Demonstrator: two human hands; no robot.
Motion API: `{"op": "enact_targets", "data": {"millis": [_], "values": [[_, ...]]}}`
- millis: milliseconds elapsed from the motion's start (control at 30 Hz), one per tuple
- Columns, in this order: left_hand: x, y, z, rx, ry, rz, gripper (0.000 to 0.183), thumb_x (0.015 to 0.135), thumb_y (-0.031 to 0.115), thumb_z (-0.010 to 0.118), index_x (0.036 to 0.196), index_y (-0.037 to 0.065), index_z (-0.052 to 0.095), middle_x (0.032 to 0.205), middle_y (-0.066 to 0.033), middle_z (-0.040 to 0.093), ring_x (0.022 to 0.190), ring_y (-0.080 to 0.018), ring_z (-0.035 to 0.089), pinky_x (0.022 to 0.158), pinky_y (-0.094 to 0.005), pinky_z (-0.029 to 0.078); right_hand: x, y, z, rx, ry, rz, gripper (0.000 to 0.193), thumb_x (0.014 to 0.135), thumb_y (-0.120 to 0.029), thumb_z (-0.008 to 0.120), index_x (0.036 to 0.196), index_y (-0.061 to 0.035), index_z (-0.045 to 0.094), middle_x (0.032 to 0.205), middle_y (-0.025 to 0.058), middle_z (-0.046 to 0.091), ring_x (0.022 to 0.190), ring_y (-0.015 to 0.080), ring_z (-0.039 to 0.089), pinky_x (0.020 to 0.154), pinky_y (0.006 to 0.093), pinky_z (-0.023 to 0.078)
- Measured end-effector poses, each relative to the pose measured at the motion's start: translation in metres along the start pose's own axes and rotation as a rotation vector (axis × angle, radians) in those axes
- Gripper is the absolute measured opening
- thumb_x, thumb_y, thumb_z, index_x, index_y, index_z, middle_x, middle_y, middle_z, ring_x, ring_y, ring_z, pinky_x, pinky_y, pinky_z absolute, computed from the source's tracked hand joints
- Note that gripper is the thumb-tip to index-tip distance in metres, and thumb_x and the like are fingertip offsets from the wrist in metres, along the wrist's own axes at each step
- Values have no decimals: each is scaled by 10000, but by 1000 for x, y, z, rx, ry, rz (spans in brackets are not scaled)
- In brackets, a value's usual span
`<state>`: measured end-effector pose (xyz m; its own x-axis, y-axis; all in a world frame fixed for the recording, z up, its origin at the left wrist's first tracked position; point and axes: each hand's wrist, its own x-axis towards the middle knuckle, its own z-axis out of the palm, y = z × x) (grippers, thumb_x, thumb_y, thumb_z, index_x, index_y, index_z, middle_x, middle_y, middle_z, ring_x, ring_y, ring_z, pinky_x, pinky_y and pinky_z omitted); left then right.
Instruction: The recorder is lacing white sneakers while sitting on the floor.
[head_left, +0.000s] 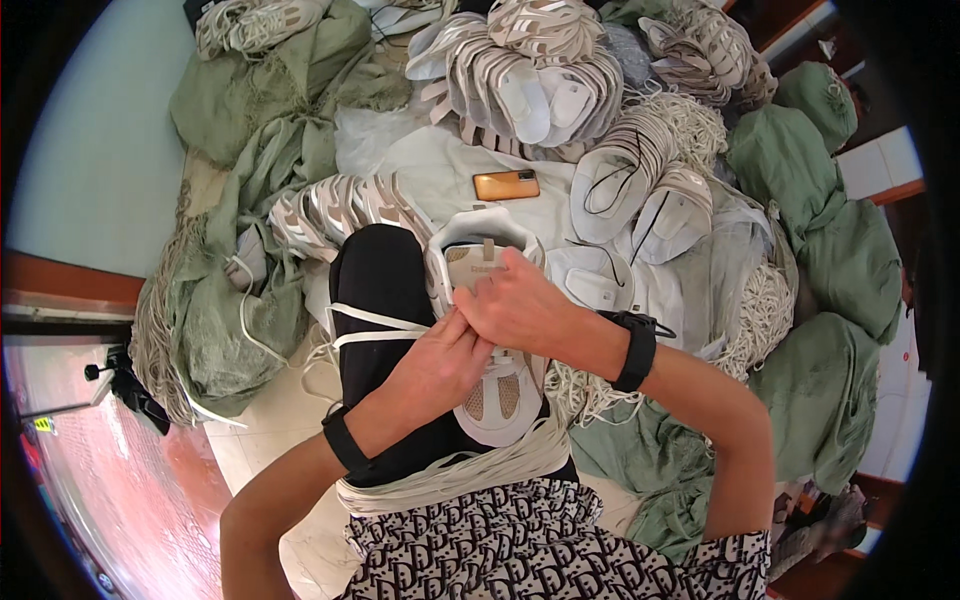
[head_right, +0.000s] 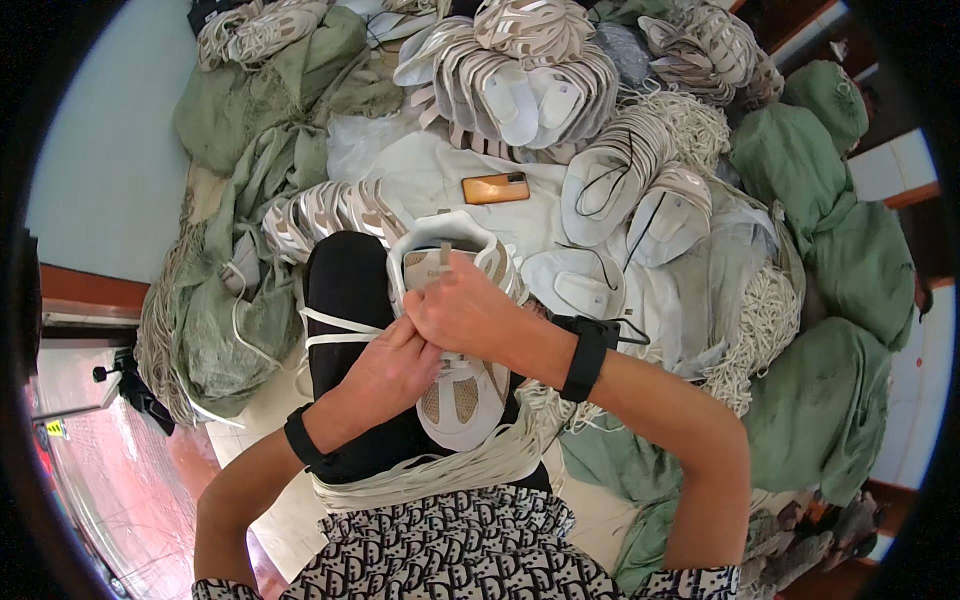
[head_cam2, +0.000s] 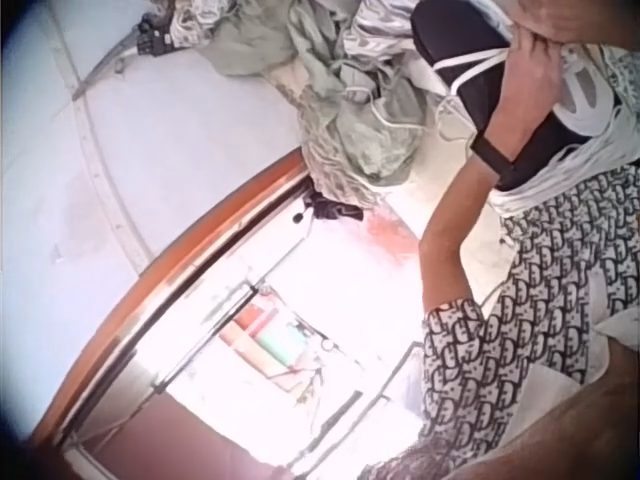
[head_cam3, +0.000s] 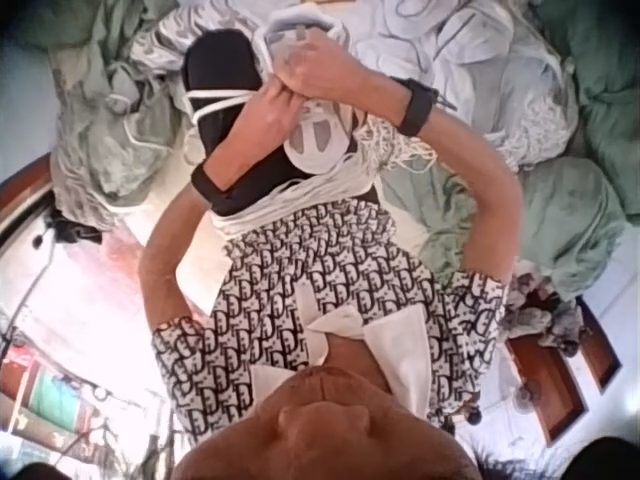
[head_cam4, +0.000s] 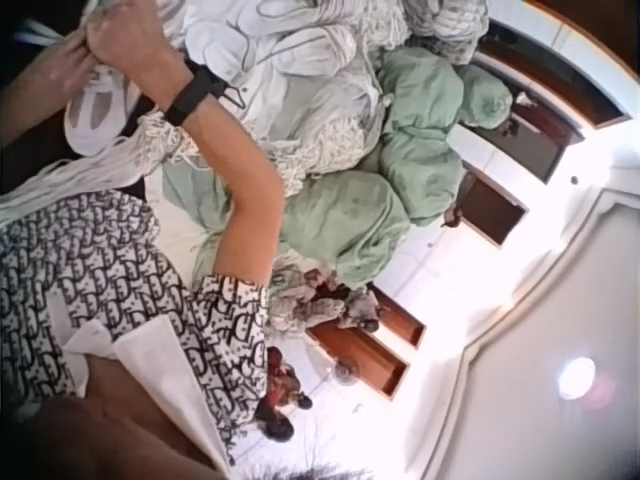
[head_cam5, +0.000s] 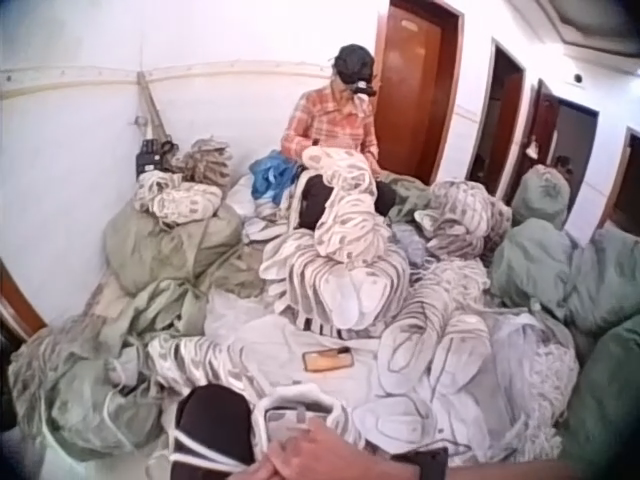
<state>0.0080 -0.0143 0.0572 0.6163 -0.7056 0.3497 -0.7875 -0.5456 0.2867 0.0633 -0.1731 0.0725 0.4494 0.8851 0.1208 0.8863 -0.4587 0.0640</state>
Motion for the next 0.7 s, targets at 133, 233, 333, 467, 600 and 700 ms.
{"op": "enact_targets", "data": {"millis": [133,233,333,467,600,700], "values": [[-1,-1,1,16,-27,-16,357,678,82,580,988,-78,507,998,-204,524,1023,-337,472,884,-381,425,-5,-7,7,-61,131,112,165,677,-135,563,812,-44,536,528,10,480,529,150,492,578,299,323],[-2,0,2,28,-9,-9,360,682,97,585,987,-77,507,1001,-204,520,1022,-339,468,886,-378,422,-8,-9,10,-118,196,109,233,668,-127,564,877,-26,554,529,13,471,538,150,485,585,292,324],[-2,0,2,35,-21,7,366,683,112,588,984,-79,507,997,-208,520,1021,-344,467,886,-385,422,-8,-1,10,-84,224,48,292,661,-127,566,929,-10,564,524,17,467,526,151,481,588,288,327],[-3,2,1,34,-50,-17,356,688,107,579,983,-78,506,975,-208,528,1017,-350,474,894,-397,417,-5,8,4,118,85,20,324,649,-138,568,945,-4,574,505,16,448,487,153,470,587,291,332],[-6,1,1,83,-62,51,354,699,120,579,981,-79,502,976,-213,529,1026,-354,476,915,-400,401,-2,6,-13,-80,41,-205,289,648,-131,570,915,-20,575,500,13,450,460,159,458,588,287,336],[-7,-1,0,67,-41,49,359,707,139,586,976,-82,497,989,-219,528,1031,-360,477,937,-407,381,-11,19,-36,-90,-28,-248,270,655,-122,570,903,-15,578,521,18,482,486,156,479,583,278,337]]}}
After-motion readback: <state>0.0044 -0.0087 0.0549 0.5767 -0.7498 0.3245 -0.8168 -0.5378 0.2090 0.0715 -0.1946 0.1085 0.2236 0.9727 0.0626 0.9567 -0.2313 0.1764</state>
